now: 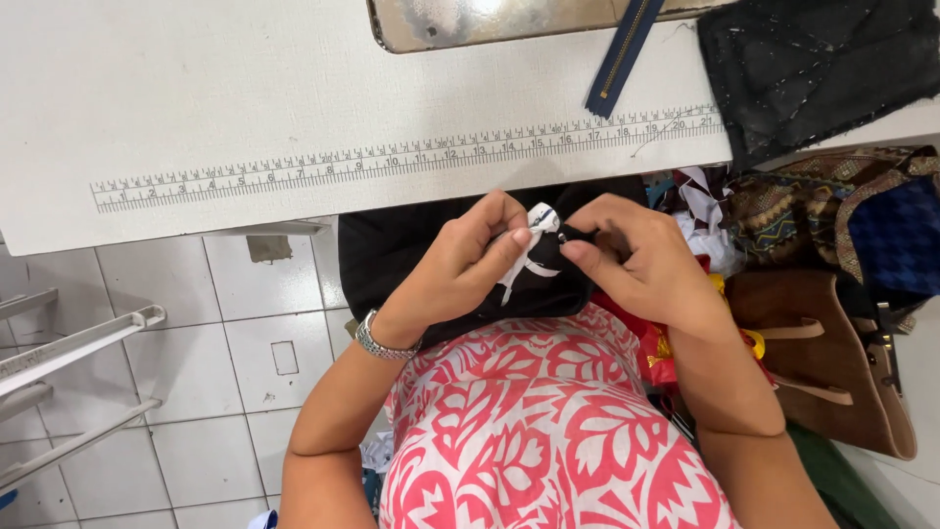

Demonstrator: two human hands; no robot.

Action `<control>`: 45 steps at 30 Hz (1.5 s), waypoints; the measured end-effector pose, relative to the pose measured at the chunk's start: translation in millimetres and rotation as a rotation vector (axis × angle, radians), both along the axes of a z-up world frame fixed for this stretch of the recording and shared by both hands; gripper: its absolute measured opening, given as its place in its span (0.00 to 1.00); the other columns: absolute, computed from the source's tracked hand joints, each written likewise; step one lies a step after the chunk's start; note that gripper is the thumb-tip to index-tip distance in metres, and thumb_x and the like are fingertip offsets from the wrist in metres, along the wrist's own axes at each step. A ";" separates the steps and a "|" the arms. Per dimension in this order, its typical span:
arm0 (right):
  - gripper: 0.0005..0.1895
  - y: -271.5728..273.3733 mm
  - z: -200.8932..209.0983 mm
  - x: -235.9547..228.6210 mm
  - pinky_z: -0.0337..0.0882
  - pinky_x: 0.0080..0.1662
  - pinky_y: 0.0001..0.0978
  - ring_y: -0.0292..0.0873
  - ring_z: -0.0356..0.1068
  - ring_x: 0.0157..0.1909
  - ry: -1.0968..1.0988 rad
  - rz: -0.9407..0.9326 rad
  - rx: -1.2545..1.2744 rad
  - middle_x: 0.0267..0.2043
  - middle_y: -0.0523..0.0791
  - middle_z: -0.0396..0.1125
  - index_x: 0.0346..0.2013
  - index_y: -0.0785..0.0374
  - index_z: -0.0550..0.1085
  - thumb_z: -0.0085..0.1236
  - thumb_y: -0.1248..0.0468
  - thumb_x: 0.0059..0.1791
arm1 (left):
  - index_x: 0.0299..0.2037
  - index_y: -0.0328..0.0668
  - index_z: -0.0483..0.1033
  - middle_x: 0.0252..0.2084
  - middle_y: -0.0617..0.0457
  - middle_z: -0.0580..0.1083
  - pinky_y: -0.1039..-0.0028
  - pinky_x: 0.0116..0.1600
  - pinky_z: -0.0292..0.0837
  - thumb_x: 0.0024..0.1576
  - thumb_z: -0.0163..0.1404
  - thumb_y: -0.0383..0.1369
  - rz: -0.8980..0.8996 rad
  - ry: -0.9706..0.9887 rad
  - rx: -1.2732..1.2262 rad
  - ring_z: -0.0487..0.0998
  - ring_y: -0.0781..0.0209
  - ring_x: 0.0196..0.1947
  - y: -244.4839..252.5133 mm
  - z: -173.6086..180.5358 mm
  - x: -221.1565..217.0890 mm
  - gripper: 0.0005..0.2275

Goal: Trimming excess threads and preparing small black fabric pieces with white trim at a sewing workstation.

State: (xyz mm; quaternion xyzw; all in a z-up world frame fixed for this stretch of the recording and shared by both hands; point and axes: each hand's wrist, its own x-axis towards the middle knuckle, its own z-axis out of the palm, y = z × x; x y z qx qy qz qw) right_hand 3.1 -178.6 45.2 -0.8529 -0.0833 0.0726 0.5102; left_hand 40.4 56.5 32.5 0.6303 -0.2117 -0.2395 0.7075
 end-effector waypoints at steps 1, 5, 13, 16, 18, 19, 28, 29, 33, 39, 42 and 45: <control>0.11 0.0 -6.9 -3.0 0.69 0.28 0.28 0.39 0.68 0.20 0.002 0.002 0.002 0.17 0.42 0.60 0.46 0.61 0.78 0.62 0.59 0.52 | 0.40 0.43 0.70 0.21 0.59 0.66 0.78 0.33 0.68 0.67 0.43 0.31 0.002 0.002 0.002 0.65 0.71 0.23 1.2 2.2 -1.8 0.05; 0.08 2.1 -16.6 -9.6 0.64 0.20 0.16 0.31 0.62 0.10 0.166 -0.056 0.356 0.08 0.41 0.60 0.40 0.70 0.78 0.54 0.68 0.53 | 0.39 0.40 0.66 0.20 0.50 0.67 0.73 0.30 0.67 0.66 0.42 0.29 0.197 -0.209 0.164 0.67 0.61 0.20 1.4 6.7 -6.1 0.04; 0.10 7.9 -30.2 -15.3 0.66 0.20 0.17 0.32 0.64 0.11 0.183 -0.075 0.428 0.12 0.46 0.63 0.45 0.72 0.77 0.54 0.70 0.52 | 0.38 0.40 0.67 0.21 0.53 0.68 0.74 0.31 0.69 0.66 0.46 0.30 0.309 -0.258 0.135 0.69 0.62 0.21 -4.5 -7.6 -9.0 0.04; 0.13 3.9 -35.8 -18.6 0.66 0.18 0.18 0.31 0.64 0.10 0.244 -0.047 0.461 0.10 0.42 0.62 0.48 0.74 0.77 0.49 0.68 0.53 | 0.39 0.41 0.68 0.21 0.53 0.67 0.77 0.30 0.65 0.66 0.46 0.31 0.275 -0.178 0.074 0.67 0.65 0.21 -6.2 -12.4 -10.0 0.04; 0.15 4.8 -35.7 -16.1 0.68 0.20 0.18 0.31 0.65 0.10 0.205 -0.017 0.506 0.10 0.44 0.64 0.49 0.75 0.75 0.53 0.67 0.52 | 0.40 0.41 0.68 0.21 0.55 0.68 0.78 0.31 0.65 0.66 0.45 0.31 0.246 -0.090 0.002 0.67 0.67 0.22 -8.7 -17.4 -10.5 0.04; 0.15 6.4 -39.0 -19.2 0.68 0.20 0.18 0.31 0.65 0.10 0.205 -0.016 0.506 0.10 0.44 0.64 0.49 0.75 0.75 0.53 0.67 0.52 | 0.40 0.41 0.68 0.21 0.55 0.68 0.78 0.31 0.65 0.66 0.45 0.31 0.247 -0.091 0.002 0.67 0.67 0.22 -9.8 -18.5 -12.4 0.04; 0.10 6.8 -65.7 -22.5 0.64 0.16 0.20 0.34 0.63 0.08 0.127 -0.144 0.603 0.12 0.49 0.66 0.47 0.76 0.72 0.54 0.72 0.52 | 0.46 0.36 0.66 0.31 0.44 0.72 0.67 0.38 0.72 0.65 0.48 0.30 0.389 -0.231 0.065 0.74 0.54 0.29 -20.1 -8.2 -16.6 0.07; 0.09 3.7 -75.1 -22.5 0.64 0.16 0.21 0.34 0.63 0.08 0.116 -0.181 0.632 0.18 0.50 0.70 0.47 0.73 0.72 0.53 0.70 0.53 | 0.44 0.40 0.70 0.36 0.47 0.71 0.66 0.41 0.71 0.63 0.51 0.31 0.557 -0.554 0.245 0.73 0.52 0.33 -23.1 -9.1 -17.3 0.06; 0.08 5.0 -73.7 -20.7 0.62 0.17 0.20 0.34 0.59 0.07 0.034 -0.267 0.632 0.11 0.47 0.63 0.44 0.72 0.73 0.50 0.69 0.56 | 0.39 0.46 0.78 0.36 0.55 0.71 0.72 0.40 0.74 0.58 0.58 0.33 0.680 -0.764 0.348 0.75 0.55 0.33 -37.8 -8.3 -37.7 0.05; 0.08 15.4 -49.8 -20.3 0.67 0.16 0.23 0.33 0.62 0.08 0.011 -0.196 0.627 0.17 0.48 0.68 0.33 0.71 0.77 0.53 0.69 0.52 | 0.40 0.40 0.72 0.36 0.51 0.71 0.71 0.40 0.78 0.53 0.64 0.37 0.633 -0.592 0.227 0.78 0.53 0.32 -43.1 -16.6 -40.3 0.14; 0.11 11.6 -49.9 -19.1 0.66 0.17 0.23 0.33 0.62 0.08 -0.034 -0.161 0.627 0.19 0.48 0.69 0.26 0.70 0.78 0.53 0.70 0.52 | 0.39 0.39 0.73 0.35 0.51 0.73 0.71 0.40 0.80 0.53 0.64 0.34 0.592 -0.561 0.211 0.80 0.53 0.32 -41.0 -8.1 -39.7 0.13; 0.08 2.7 -66.2 -22.6 0.66 0.17 0.27 0.33 0.61 0.08 -0.051 -0.200 0.601 0.22 0.50 0.67 0.29 0.70 0.78 0.54 0.71 0.51 | 0.37 0.39 0.75 0.33 0.51 0.75 0.74 0.39 0.80 0.56 0.59 0.27 0.589 -0.465 0.157 0.82 0.53 0.33 -41.5 -0.4 -38.1 0.05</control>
